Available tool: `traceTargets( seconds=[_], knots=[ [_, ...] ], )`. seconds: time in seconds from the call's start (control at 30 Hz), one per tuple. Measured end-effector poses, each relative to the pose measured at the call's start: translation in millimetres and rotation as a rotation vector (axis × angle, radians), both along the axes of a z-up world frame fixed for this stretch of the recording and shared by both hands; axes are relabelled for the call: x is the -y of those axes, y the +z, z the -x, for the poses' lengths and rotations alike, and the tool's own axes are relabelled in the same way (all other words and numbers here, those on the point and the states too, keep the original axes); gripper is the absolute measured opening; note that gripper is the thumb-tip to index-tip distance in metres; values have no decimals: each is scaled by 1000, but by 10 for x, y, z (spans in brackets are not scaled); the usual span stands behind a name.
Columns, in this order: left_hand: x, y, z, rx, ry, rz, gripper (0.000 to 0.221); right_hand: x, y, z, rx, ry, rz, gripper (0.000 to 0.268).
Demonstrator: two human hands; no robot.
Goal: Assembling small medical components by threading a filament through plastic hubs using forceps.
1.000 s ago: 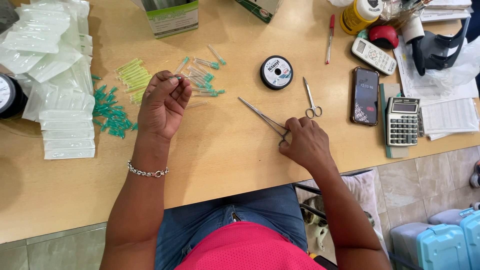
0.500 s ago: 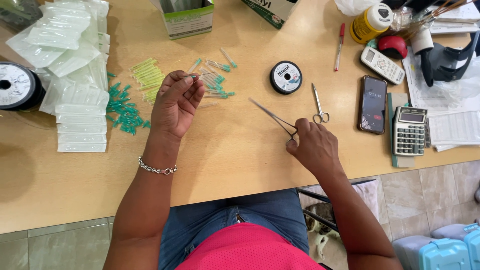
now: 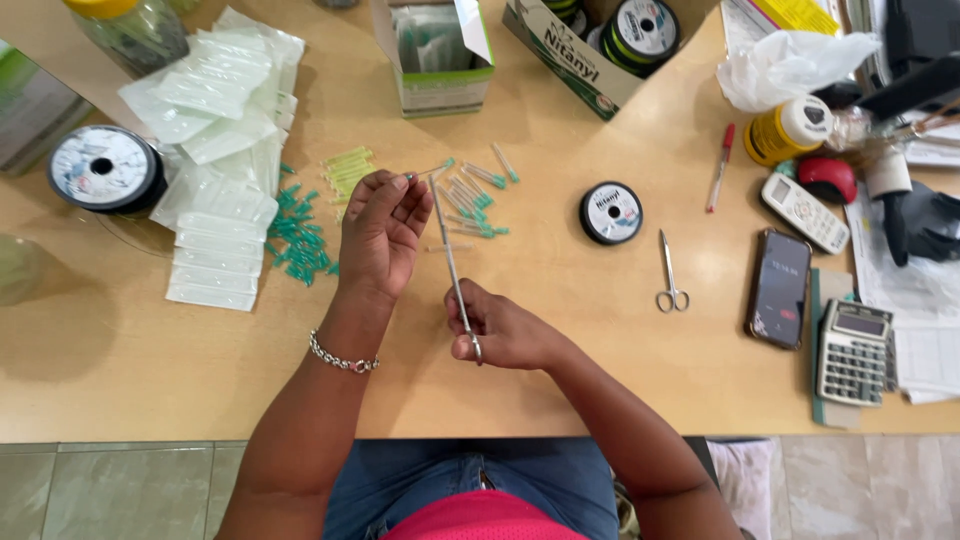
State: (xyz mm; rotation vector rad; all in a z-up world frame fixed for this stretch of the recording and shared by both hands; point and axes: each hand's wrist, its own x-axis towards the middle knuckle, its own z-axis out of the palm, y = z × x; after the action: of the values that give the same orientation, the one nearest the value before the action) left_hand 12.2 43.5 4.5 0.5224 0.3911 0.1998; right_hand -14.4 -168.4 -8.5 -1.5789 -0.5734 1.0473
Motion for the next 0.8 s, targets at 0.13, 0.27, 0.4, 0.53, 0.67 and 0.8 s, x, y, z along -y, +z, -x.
traceTargets(
  seconds=[0.13, 0.27, 0.4, 0.53, 0.67, 0.8],
  knots=[
    [-11, -47, -41, -36, 72, -26, 15, -160, -174, -86, -31, -41, -144, 64],
    [83, -43, -42, -53, 74, -29, 17, -80, -290, -71, -24, -105, -180, 59],
    [142, -40, -31, -42, 69, -49, 16, -25, -292, -98, -26, -125, -222, 50],
    [160, -50, -33, -45, 58, -74, 16, -4, -347, -89, 5, -160, -230, 42],
    [153, -113, -47, -30, 61, -89, 16, -6, -380, -91, 31, -187, -213, 35],
    [150, -101, -49, -20, 56, -96, 17, -19, -344, -89, 55, -198, -194, 35]
  ],
)
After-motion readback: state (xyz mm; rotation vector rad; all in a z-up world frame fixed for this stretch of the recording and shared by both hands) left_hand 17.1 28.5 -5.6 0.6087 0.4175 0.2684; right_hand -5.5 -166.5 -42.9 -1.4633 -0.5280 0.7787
